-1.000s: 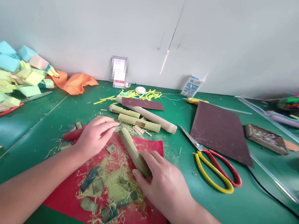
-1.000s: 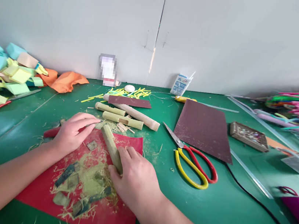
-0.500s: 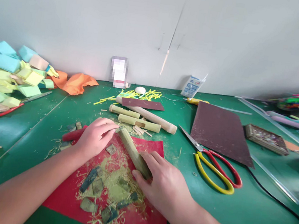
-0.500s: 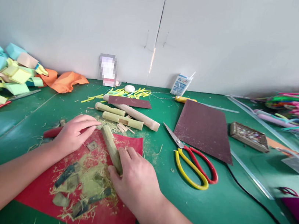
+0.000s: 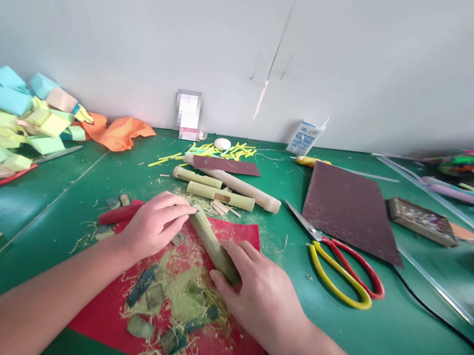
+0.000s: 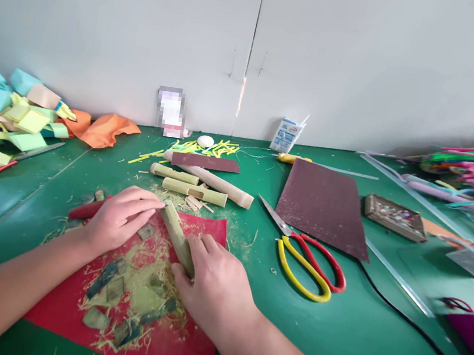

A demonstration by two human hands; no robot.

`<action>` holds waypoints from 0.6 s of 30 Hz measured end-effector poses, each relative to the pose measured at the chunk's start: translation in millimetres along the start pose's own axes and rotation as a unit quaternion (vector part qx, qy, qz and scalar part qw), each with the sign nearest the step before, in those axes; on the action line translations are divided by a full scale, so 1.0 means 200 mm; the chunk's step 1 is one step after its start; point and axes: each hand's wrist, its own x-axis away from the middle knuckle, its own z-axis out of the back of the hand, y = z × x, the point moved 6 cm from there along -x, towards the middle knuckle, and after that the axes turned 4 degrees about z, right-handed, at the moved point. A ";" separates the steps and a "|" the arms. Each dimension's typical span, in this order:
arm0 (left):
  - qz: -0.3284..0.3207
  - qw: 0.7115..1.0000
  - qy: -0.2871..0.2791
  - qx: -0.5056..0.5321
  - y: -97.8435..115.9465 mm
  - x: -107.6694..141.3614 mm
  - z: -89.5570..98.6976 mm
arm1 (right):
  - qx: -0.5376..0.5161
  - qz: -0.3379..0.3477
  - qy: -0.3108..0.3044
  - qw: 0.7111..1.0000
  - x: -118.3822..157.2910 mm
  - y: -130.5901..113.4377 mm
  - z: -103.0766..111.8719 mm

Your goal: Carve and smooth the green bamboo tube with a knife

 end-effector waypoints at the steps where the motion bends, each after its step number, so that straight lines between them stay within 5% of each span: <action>1: -0.007 1.000 -0.002 -0.006 0.00 0.00 0.00 | -0.001 0.000 0.000 1.000 0.00 0.00 0.00; 6: -0.031 0.997 -0.040 -0.053 0.02 -0.01 -0.05 | -0.020 -0.001 -0.001 1.000 -0.01 -0.01 0.00; 13: -0.110 0.989 -0.092 -0.034 0.18 0.01 -0.12 | -0.049 -0.014 0.001 0.999 -0.01 0.00 -0.01; 18: -0.073 0.993 -0.040 -0.080 0.12 -0.01 -0.09 | -0.035 -0.020 -0.003 0.999 -0.01 0.00 0.00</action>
